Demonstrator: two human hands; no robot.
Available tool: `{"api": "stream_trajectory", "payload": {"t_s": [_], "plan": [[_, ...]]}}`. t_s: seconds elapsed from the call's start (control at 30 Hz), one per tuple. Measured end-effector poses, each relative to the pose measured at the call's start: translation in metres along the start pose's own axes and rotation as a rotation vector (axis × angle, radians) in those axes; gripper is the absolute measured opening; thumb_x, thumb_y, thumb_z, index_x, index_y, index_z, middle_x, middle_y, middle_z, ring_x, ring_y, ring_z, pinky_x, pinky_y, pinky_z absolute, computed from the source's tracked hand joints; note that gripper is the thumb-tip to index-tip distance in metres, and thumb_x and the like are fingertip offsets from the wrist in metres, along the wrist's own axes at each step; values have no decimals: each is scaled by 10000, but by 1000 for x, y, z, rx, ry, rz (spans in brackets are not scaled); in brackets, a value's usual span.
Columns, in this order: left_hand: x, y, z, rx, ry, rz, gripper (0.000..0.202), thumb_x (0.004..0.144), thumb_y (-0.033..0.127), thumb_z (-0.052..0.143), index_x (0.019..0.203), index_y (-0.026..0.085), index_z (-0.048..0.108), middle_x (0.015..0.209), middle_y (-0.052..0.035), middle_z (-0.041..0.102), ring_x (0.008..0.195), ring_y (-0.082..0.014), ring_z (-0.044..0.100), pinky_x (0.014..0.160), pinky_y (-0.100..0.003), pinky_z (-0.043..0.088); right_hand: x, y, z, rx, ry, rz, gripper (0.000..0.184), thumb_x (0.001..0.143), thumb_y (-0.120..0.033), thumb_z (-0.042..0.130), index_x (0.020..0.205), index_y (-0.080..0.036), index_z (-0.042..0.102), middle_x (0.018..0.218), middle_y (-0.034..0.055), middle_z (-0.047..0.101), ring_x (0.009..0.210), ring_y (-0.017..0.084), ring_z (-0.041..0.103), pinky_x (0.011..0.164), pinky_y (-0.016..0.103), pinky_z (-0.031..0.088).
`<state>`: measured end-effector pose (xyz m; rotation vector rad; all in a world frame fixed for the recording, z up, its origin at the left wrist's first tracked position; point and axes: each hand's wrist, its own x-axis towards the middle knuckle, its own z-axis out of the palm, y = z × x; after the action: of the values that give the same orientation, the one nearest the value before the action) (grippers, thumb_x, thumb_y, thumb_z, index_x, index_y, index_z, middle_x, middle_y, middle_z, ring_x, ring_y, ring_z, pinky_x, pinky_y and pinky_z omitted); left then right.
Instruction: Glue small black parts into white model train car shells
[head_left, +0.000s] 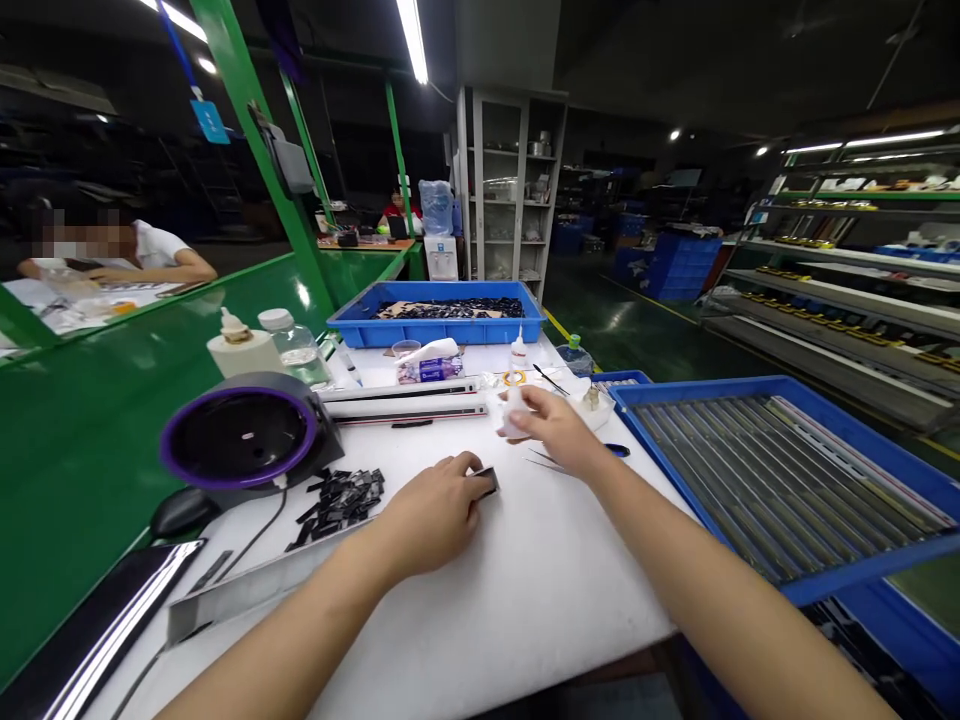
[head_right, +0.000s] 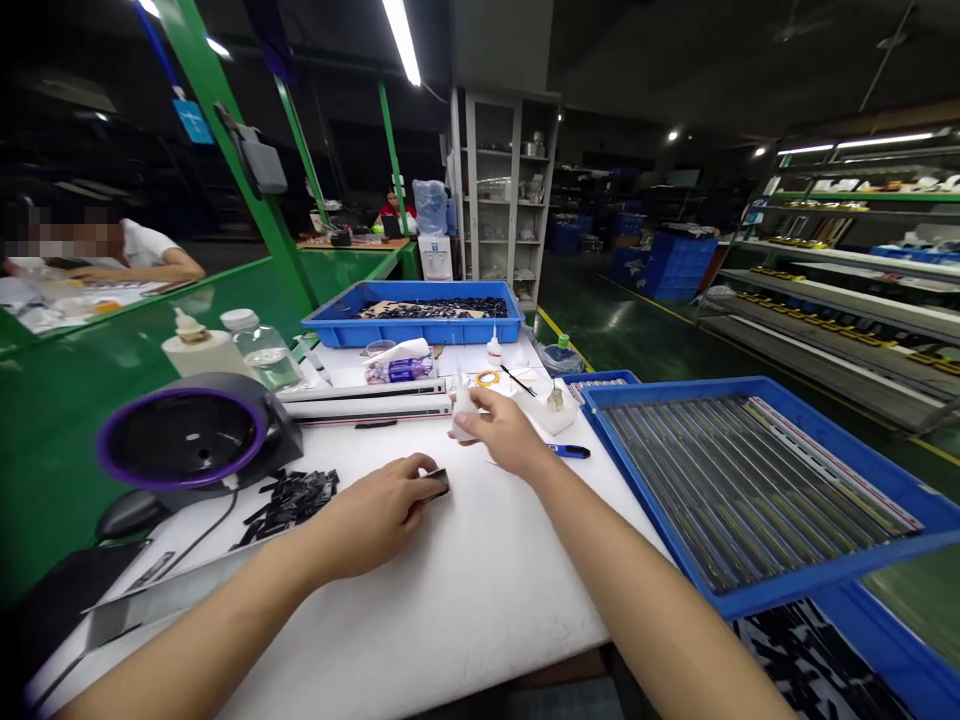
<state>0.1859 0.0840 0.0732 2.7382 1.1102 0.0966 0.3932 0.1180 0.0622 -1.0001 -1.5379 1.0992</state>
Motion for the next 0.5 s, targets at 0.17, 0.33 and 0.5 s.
{"api": "stream_trajectory", "payload": {"t_s": [0.17, 0.33, 0.5], "plan": [[9, -10, 1, -116, -44, -66, 423, 890, 212, 354, 1176, 320, 647, 1281, -41, 562, 1158, -246, 548, 978, -400, 458, -34, -4, -24, 597, 87, 44, 366, 783, -346, 688, 1107, -224, 570, 760, 10, 625, 561, 88, 502, 523, 200, 387], [10, -13, 0, -168, -72, -64, 396, 910, 258, 354, 1165, 327, 649, 1341, -15, 527, 1188, -228, 539, 992, -357, 453, -39, -5, -22, 804, 131, 27, 296, 685, -280, 702, 939, -237, 556, 572, -58, 433, 476, 75, 272, 447, 191, 208], [6, -4, 4, -93, -44, -53, 420, 878, 190, 369, 1158, 332, 648, 1375, -1, 516, 1168, -225, 557, 941, -355, 482, -39, -5, -16, 639, 258, 98, 277, 733, -454, 655, 823, -214, 551, 537, -79, 279, 443, 80, 210, 411, 222, 175]]}}
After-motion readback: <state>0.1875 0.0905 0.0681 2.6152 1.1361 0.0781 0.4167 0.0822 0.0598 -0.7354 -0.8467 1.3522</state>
